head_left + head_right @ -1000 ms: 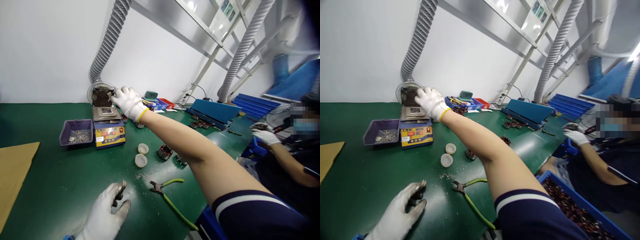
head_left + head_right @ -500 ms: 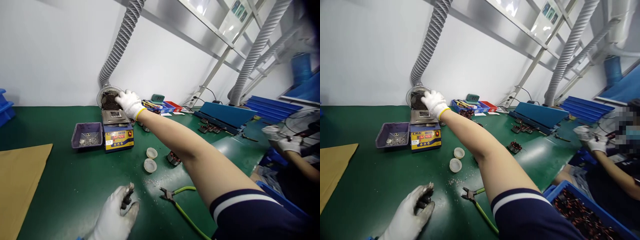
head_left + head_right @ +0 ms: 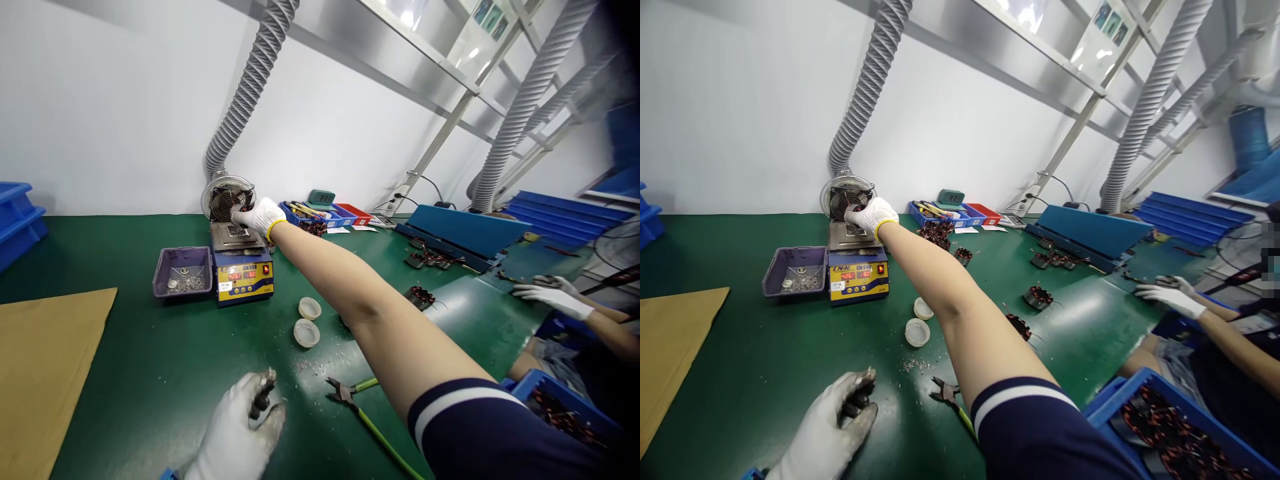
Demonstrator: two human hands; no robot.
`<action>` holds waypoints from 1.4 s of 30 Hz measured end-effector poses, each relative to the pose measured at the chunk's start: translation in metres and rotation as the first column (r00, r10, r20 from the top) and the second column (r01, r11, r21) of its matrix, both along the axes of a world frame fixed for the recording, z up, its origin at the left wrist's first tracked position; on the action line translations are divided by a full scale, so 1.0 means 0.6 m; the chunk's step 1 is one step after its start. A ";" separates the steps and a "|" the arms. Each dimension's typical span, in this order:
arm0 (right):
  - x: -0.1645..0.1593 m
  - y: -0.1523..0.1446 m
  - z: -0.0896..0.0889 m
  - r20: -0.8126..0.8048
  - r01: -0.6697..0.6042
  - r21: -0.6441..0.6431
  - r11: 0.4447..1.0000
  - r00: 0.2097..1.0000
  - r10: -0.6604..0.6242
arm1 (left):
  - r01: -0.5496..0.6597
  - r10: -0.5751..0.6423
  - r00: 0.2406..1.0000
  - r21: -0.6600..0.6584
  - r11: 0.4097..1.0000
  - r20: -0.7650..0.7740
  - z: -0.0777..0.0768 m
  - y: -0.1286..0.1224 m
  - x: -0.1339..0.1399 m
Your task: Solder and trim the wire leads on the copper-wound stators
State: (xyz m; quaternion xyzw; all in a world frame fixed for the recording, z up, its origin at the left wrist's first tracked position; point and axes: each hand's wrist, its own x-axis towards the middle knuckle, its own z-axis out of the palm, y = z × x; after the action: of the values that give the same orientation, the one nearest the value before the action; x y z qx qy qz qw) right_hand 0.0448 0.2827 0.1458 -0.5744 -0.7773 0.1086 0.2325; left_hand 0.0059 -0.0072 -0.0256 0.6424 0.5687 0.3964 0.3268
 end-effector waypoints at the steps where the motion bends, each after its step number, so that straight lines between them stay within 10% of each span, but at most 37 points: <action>1: -0.003 -0.003 -0.004 -0.016 -0.002 0.001 1.000 1.000 0.002 | -0.003 0.003 1.000 -0.003 1.000 0.004 0.001 0.000 -0.001; 12: 0.050 -0.085 0.033 -0.284 -0.121 -0.020 0.992 0.952 0.110 | -0.037 0.077 0.972 -0.182 0.983 0.221 0.027 -0.001 -0.003; 19: 0.127 -0.330 -0.120 -0.541 -0.413 -0.233 0.880 0.808 0.236 | -0.027 0.137 0.704 -0.167 0.986 0.697 0.050 -0.031 0.011; 24: 0.161 -0.445 -0.192 -0.232 -0.386 -0.107 0.916 0.906 0.354 | -0.176 0.258 0.728 -0.190 0.966 0.635 0.052 -0.052 0.028; 29: 0.210 -0.456 -0.163 -0.020 -0.594 0.027 0.804 0.804 0.595 | -0.210 0.281 0.770 -0.189 0.959 0.573 0.046 -0.049 0.025; 42: 0.250 -0.458 -0.152 0.433 -0.595 -0.117 0.795 0.689 0.580 | -0.123 0.125 0.969 -0.019 0.992 0.212 0.022 -0.056 0.032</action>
State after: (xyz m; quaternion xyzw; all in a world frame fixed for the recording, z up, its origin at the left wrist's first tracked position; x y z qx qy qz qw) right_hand 0.1948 0.0080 0.0544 -0.3005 -0.9533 0.0294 0.0093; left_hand 0.0251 -0.0411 -0.0127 0.5586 0.5707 0.4807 0.3622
